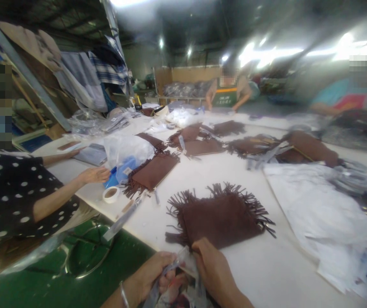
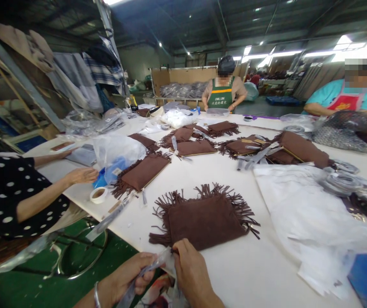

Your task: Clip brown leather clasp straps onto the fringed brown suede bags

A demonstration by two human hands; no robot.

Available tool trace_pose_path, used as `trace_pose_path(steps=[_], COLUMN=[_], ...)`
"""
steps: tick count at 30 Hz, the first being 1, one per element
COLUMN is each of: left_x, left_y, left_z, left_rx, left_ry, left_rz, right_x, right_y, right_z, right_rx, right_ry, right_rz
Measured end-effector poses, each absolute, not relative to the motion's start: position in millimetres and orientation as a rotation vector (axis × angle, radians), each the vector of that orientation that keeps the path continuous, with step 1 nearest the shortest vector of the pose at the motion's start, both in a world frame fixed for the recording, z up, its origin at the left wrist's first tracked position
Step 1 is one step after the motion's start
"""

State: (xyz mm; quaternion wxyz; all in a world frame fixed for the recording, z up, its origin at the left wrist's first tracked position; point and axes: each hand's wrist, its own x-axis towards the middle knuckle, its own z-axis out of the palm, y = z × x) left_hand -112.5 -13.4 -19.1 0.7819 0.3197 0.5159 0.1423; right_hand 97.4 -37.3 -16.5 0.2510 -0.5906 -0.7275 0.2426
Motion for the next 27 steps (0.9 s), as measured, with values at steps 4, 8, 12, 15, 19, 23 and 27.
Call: trace_pose_path(steps=[4,8,12,15,19,23,27], left_x=[-96.6,-90.2,-96.4,-100.6,-104.6,-110.2,-108.6], left_y=[-17.2,-13.9,-13.3,-19.1,-26.2,-26.3,-24.6], left_z=[-22.2,-24.3,-31.2,-37.3,-36.1,-30.5,-33.4], left_rx=[0.816,1.045,1.173,1.135,0.994,0.911,0.899], left_ry=[1.157,1.293,1.367,1.329,1.233,1.201,1.261], left_rz=[0.32,0.451,0.523,0.422,0.334,0.354,0.369], right_x=[85.4,82.0,91.3,100.0,104.2,98.4,88.5], right_y=[-60.8,-73.1,-77.4,-76.6,-73.8,-72.2,-63.2], right_z=[-20.8,-27.7,-33.0,-32.2,-27.8,-25.8,-17.4], right_rx=[-1.721,-1.636,-1.704,-1.723,-1.718,-1.688,-1.709], right_ry=[-1.915,-1.868,-1.844,-1.825,-1.789,-1.835,-1.931], right_rz=[0.917,1.11,1.034,0.984,0.958,0.869,0.757])
